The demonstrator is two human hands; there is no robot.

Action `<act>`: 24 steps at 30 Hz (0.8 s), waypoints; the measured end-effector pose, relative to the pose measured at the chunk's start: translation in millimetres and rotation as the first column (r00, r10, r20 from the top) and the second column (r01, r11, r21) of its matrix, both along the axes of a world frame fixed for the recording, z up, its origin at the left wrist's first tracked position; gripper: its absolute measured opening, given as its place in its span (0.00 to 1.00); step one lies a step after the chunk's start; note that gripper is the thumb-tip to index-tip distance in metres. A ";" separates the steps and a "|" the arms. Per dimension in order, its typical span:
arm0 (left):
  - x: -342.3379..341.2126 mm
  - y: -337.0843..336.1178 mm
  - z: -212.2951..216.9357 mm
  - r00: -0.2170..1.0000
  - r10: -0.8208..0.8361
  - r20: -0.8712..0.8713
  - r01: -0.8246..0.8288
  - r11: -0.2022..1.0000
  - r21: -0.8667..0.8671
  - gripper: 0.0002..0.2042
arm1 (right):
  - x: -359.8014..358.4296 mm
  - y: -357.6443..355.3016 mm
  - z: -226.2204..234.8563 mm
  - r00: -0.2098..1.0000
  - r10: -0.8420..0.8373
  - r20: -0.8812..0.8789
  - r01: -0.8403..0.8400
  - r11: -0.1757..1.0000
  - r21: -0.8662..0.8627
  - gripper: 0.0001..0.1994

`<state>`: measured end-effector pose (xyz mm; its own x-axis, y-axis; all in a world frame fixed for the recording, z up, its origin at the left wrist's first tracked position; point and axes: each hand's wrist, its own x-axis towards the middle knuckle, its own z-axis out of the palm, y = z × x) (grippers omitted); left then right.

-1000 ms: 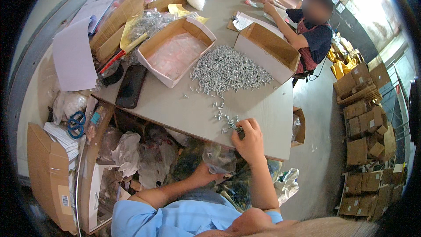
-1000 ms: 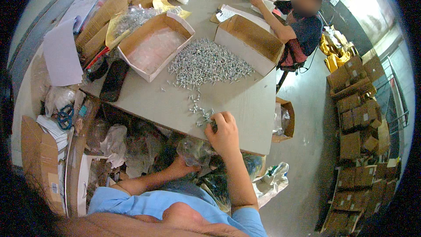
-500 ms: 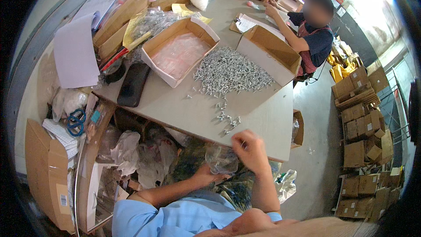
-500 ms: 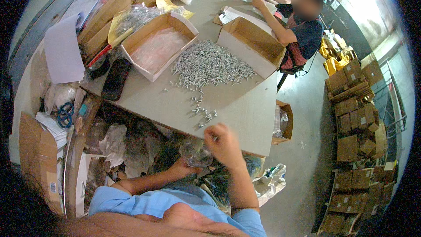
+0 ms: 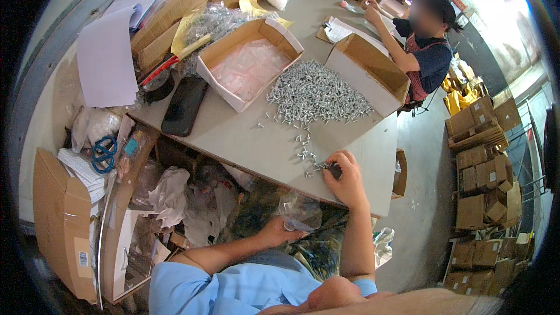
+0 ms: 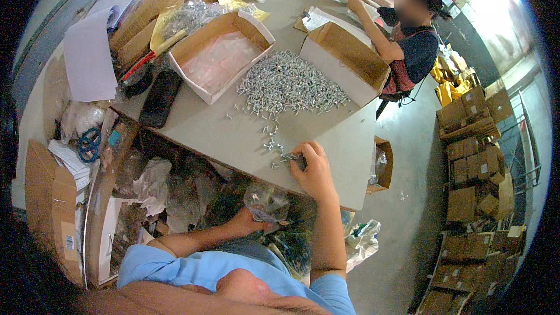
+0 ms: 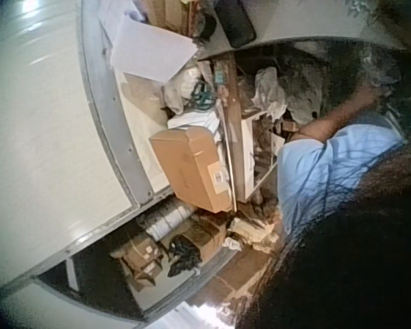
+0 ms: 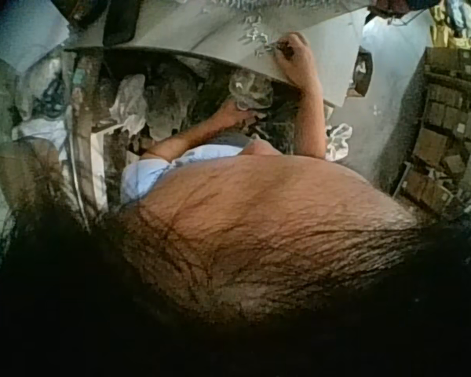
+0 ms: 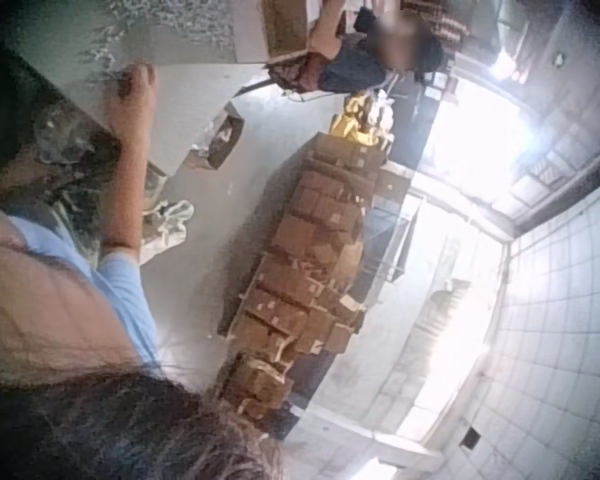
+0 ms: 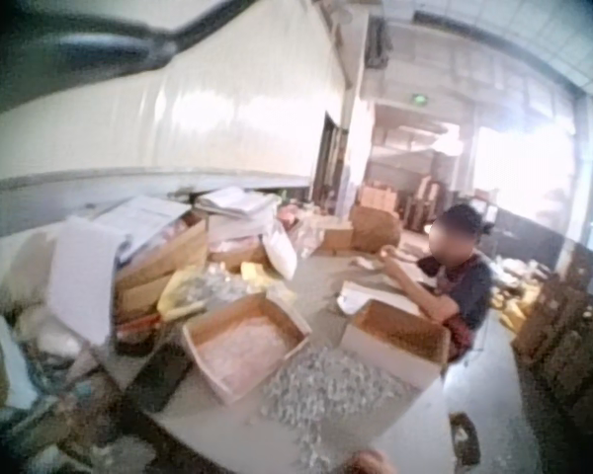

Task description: The person picks up screws from a pile on the table and places them one at a time into a clear plastic bag.

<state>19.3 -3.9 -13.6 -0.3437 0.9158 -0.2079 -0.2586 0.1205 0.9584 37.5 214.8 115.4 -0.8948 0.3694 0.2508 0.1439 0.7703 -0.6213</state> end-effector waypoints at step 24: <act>-1.5 3.9 8.2 0.999 -0.003 -0.044 0.001 0.999 -0.054 0.18 | 4.2 -44.5 21.9 0.995 -0.093 0.033 0.095 0.992 -0.082 0.11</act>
<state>17.9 0.0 -5.4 -0.3520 0.9042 -0.2418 -0.2156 0.1731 0.9610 41.7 170.3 137.3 -0.8614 0.4709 0.1903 0.2321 0.6982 -0.6772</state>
